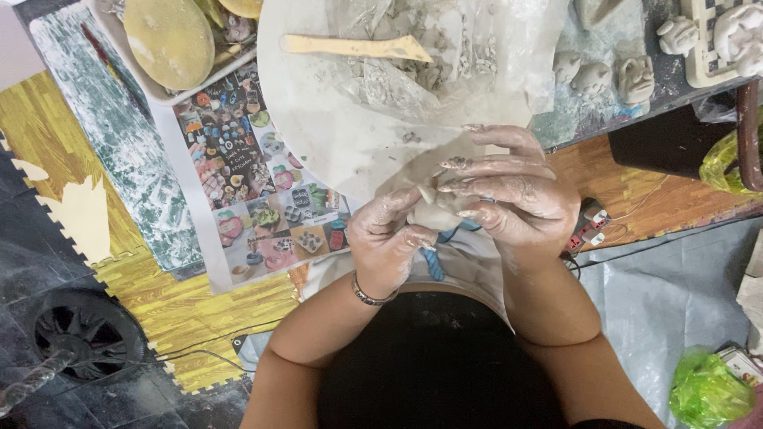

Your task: The person shapes a small piece of gray clay by hand, repeatedly rolling and pressing it into a compact form. They place the shaped clay onto a tray with other similar pieces and continue to handle and refine the clay with their hands.

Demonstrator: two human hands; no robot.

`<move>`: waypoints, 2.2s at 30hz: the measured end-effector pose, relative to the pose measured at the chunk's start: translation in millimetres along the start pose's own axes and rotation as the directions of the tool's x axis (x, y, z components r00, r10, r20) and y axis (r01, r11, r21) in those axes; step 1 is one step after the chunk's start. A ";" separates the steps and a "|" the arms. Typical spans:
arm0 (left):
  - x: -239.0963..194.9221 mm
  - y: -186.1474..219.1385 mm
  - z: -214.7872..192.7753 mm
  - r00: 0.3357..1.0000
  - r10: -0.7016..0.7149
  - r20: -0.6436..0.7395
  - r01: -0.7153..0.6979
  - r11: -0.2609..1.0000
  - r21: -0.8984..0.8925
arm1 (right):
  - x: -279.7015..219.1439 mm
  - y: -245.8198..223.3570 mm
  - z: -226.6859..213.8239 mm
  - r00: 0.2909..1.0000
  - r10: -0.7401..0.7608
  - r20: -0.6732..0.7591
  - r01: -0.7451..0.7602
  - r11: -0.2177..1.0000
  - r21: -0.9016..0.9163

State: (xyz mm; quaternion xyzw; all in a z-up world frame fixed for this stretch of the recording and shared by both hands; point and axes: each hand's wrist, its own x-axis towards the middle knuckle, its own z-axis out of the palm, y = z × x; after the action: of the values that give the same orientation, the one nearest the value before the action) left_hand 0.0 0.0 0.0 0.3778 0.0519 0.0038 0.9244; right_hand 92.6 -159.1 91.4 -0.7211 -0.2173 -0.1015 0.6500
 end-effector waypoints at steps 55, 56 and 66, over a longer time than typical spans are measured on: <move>38.6 67.0 0.3 0.741 0.458 0.492 -0.532 -0.047 0.845 | -30.5 76.4 -72.8 0.895 0.190 -0.404 -0.175 0.982 0.075; 40.5 66.6 -2.4 0.724 0.458 0.516 -0.516 -0.137 0.846 | -33.9 80.5 -81.9 0.872 0.199 -0.446 -0.197 0.979 0.050; 52.5 52.6 0.9 0.769 0.493 0.407 -0.232 -0.378 0.896 | 17.6 149.3 -152.2 0.796 0.200 -0.571 -0.265 0.964 -0.032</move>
State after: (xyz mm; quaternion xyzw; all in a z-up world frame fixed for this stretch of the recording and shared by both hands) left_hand 54.0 39.4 32.5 0.9294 -0.0135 0.2990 0.2159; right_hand 195.4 -314.4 -14.0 -0.7149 0.0799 -0.2406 0.6516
